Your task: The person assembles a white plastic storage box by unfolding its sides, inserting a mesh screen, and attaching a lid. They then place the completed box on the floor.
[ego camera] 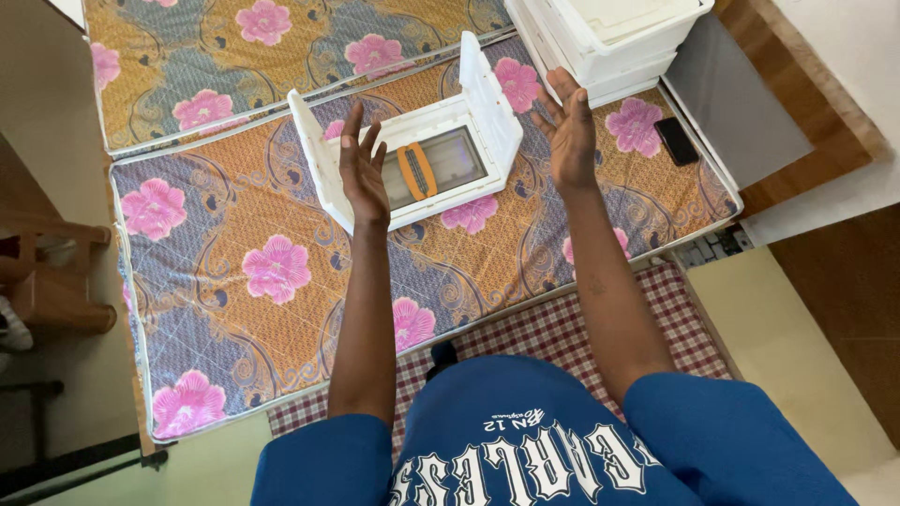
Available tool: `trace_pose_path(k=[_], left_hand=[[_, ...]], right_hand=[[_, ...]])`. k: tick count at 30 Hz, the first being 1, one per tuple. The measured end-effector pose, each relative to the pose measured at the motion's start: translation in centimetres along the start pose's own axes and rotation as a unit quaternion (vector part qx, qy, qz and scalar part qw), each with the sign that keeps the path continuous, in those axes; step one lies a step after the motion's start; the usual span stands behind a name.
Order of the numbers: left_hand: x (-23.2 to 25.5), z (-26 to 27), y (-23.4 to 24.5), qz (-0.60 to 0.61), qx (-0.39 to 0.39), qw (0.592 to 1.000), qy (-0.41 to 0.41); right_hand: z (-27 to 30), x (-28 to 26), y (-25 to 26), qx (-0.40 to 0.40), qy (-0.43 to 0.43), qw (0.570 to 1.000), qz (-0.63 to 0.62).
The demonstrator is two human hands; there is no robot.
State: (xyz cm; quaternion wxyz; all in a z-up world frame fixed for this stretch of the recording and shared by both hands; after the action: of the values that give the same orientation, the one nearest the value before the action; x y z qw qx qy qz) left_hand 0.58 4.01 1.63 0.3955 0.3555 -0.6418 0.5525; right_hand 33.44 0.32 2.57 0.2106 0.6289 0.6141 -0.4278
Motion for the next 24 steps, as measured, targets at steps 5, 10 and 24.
trace_pose_path(k=[5, 10, 24], left_hand=[[-0.8, 4.6, -3.0, -0.009, 0.024, 0.999, -0.023], [-2.8, 8.6, -5.0, -0.010, 0.038, 0.999, -0.025], [-2.6, 16.0, -6.0, -0.050, 0.100, 0.993, -0.029]], right_hand=[[2.0, -2.2, 2.5, -0.005, -0.016, 0.999, -0.043], [4.4, -3.6, 5.2, -0.017, -0.015, 0.999, -0.037], [9.5, -5.7, 7.3, -0.042, -0.038, 0.996, -0.064]])
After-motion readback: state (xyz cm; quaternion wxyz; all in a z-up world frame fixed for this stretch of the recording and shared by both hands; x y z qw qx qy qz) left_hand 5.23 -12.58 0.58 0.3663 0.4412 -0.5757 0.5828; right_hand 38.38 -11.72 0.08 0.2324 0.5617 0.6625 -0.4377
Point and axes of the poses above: each hand's wrist, its own z-axis away from the middle knuckle, its own y-axis out of the back of the hand, x = y × z, the point moved 5 cm from there along -z, towards the middle knuckle, and after that the axes turned 14 degrees about y, right-handed, at the moved point
